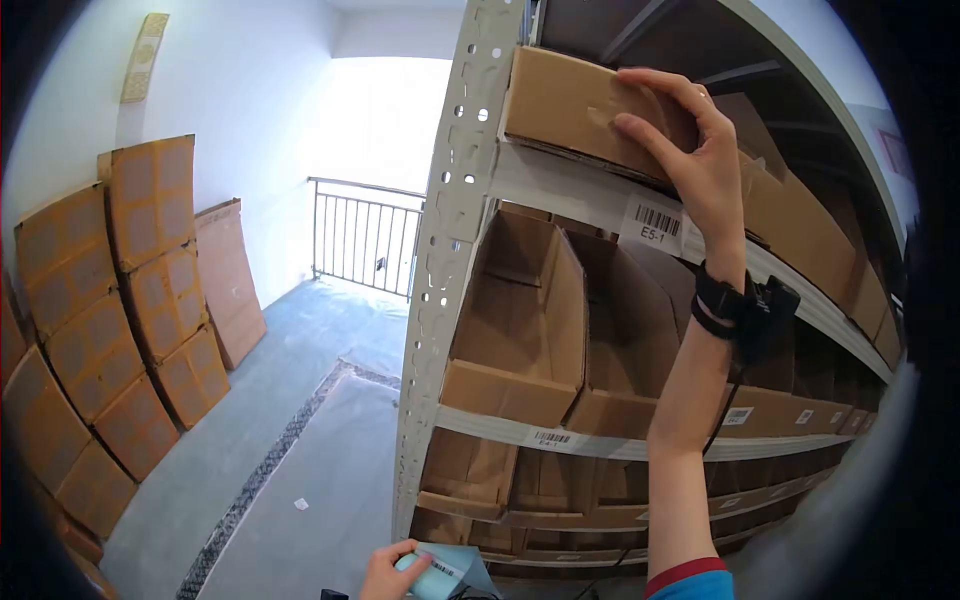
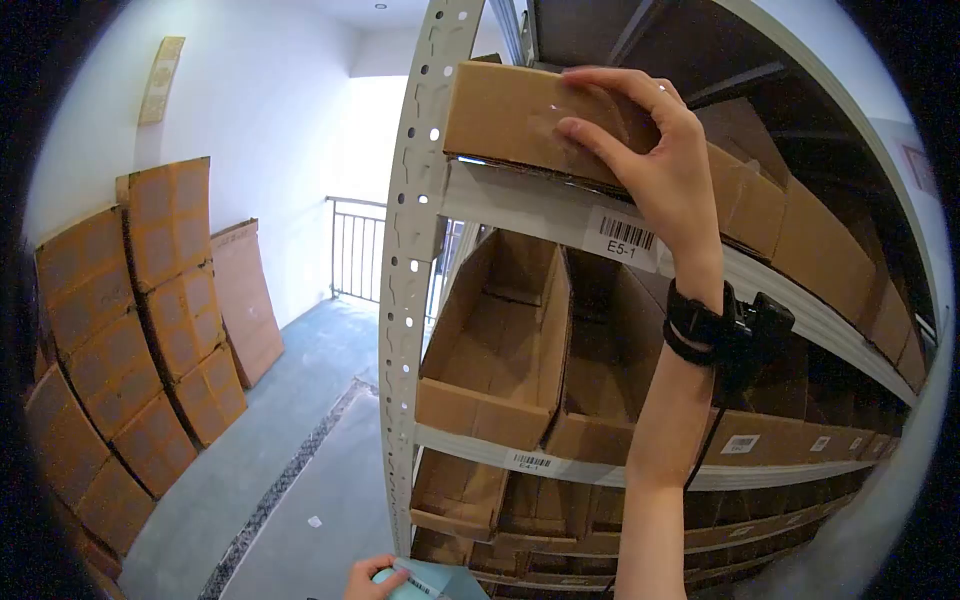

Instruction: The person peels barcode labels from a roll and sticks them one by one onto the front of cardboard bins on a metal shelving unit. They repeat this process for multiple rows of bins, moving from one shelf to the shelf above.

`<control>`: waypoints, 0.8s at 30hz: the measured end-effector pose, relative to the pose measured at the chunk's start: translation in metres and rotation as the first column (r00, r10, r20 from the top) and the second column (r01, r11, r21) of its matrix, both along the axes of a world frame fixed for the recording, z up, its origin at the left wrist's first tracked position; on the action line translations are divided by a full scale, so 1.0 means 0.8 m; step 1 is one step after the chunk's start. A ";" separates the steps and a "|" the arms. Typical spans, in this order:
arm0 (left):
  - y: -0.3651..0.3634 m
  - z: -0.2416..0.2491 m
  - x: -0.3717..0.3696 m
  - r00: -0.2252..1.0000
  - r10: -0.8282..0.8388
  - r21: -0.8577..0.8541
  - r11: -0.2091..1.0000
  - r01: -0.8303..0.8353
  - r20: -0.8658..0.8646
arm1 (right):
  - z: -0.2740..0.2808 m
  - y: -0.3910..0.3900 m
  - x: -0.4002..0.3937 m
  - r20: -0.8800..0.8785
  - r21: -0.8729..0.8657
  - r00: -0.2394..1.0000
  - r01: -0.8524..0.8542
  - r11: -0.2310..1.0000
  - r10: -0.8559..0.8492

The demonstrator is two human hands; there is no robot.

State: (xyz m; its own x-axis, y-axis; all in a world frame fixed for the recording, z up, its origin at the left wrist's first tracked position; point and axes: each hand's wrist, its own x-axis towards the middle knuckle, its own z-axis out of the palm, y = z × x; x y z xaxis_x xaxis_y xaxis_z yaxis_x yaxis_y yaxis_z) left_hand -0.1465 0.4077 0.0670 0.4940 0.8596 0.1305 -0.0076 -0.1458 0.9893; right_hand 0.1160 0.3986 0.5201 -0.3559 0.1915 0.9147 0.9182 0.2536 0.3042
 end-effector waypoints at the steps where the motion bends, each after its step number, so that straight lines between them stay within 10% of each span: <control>1: 0.000 -0.002 0.001 1.000 0.005 -0.022 1.000 -0.004 0.015 | 0.001 0.001 0.003 0.010 0.007 1.000 -0.021 1.000 0.021; 24: -0.010 0.020 0.001 0.994 -0.111 -0.163 0.980 0.113 0.019 | -0.012 0.011 0.007 0.160 0.162 0.981 0.080 0.984 -0.106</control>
